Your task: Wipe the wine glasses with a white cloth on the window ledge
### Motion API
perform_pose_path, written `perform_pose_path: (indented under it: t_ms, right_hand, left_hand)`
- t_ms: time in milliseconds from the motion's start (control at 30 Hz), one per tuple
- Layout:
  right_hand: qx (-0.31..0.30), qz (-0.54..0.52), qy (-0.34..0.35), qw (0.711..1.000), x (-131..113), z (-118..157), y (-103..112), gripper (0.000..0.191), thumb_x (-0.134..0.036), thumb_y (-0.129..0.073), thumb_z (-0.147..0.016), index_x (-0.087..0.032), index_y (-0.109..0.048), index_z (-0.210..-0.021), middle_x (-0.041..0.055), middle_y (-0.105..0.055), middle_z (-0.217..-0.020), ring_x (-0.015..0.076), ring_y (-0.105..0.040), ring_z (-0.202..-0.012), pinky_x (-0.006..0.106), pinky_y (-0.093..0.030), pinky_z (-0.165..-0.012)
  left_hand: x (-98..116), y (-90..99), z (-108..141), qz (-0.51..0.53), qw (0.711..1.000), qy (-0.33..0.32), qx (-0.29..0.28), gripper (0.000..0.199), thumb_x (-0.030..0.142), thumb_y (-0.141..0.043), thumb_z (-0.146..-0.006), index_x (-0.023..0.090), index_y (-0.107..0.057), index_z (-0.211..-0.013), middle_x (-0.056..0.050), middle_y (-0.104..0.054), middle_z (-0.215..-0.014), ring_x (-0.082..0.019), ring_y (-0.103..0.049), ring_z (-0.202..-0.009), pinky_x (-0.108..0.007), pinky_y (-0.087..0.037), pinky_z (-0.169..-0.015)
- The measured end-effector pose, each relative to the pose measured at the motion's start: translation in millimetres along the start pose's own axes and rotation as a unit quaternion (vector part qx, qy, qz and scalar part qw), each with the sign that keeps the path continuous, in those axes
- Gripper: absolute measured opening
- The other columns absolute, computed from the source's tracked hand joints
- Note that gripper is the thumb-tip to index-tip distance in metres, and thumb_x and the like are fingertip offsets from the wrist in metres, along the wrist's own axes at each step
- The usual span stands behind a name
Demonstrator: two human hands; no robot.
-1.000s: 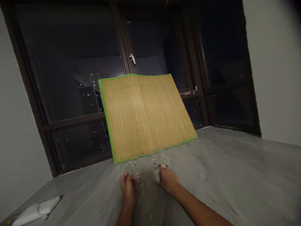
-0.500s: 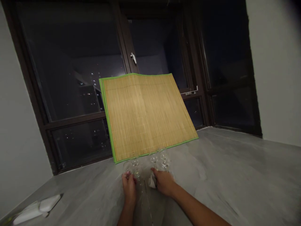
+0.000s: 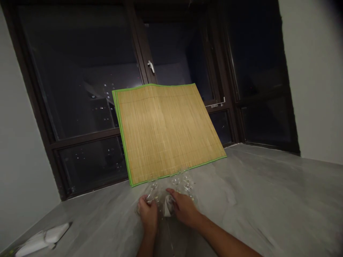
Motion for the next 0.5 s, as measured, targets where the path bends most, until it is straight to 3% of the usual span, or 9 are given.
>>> perform_pose_path:
  t_ms: [100, 233, 300, 400, 500]
  right_hand:
    - [0.029, -0.044, 0.025, 0.998, -9.6, 1.3, 6.4, 0.061, -0.008, -0.044, -0.083, -0.022, -0.041, -0.142, 0.0079, -0.067, -0.124, 0.021, -0.065, -0.107, 0.029, -0.046, -0.092]
    - [0.06, -0.071, 0.08, 0.992, -16.6, 2.9, 10.3, 0.059, -0.008, -0.046, -0.08, -0.02, -0.045, -0.138, 0.0078, -0.065, -0.127, 0.0201, -0.061, -0.114, 0.031, -0.044, -0.099]
    - [0.076, -0.06, 0.081, 0.992, -16.6, 2.9, 10.8, 0.057, -0.009, -0.046, -0.08, -0.02, -0.047, -0.136, 0.0081, -0.064, -0.127, 0.0207, -0.059, -0.116, 0.034, -0.043, -0.102]
    - [0.106, -0.026, 0.045, 0.993, -13.3, 0.8, 14.0, 0.055, -0.01, -0.044, -0.08, -0.018, -0.051, -0.134, 0.0102, -0.066, -0.124, 0.0228, -0.06, -0.114, 0.036, -0.045, -0.099]
    - [0.132, 0.0, 0.013, 0.991, -9.1, -1.8, 20.9, 0.055, -0.009, -0.043, -0.079, -0.016, -0.052, -0.133, 0.0116, -0.067, -0.122, 0.0232, -0.062, -0.11, 0.036, -0.048, -0.095]
  left_hand:
    - [16.3, 5.6, 7.8, -0.103, 0.992, -0.055, -0.048, 0.034, 0.025, -0.053, -0.076, 0.018, -0.054, -0.11, -0.008, -0.055, -0.101, -0.023, -0.057, -0.093, -0.037, -0.046, -0.085]
    - [37.7, 5.0, 23.9, -0.084, 0.962, -0.177, -0.19, 0.038, 0.025, -0.064, -0.071, 0.022, -0.058, -0.109, -0.006, -0.057, -0.1, -0.022, -0.058, -0.09, -0.033, -0.046, -0.08]
    - [46.3, 2.3, 31.9, -0.056, 0.949, -0.209, -0.227, 0.03, 0.023, -0.066, -0.069, 0.023, -0.06, -0.099, -0.004, -0.058, -0.095, -0.021, -0.057, -0.086, -0.03, -0.046, -0.076]
    - [54.8, -1.3, 38.8, -0.04, 0.943, -0.234, -0.235, 0.016, 0.015, -0.059, -0.072, 0.022, -0.06, -0.087, -0.003, -0.057, -0.088, -0.018, -0.056, -0.081, -0.029, -0.043, -0.074]
    - [56.0, -0.7, 38.2, -0.044, 0.942, -0.259, -0.209, 0.024, 0.005, -0.052, -0.066, 0.022, -0.056, -0.082, -0.003, -0.055, -0.086, -0.019, -0.054, -0.083, -0.029, -0.041, -0.074]
Point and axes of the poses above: each hand's wrist, its own z-axis away from the middle knuckle, its own y-axis out of the back of the hand, x = y × z, the point moved 1 cm from there along -z, towards the middle knuckle
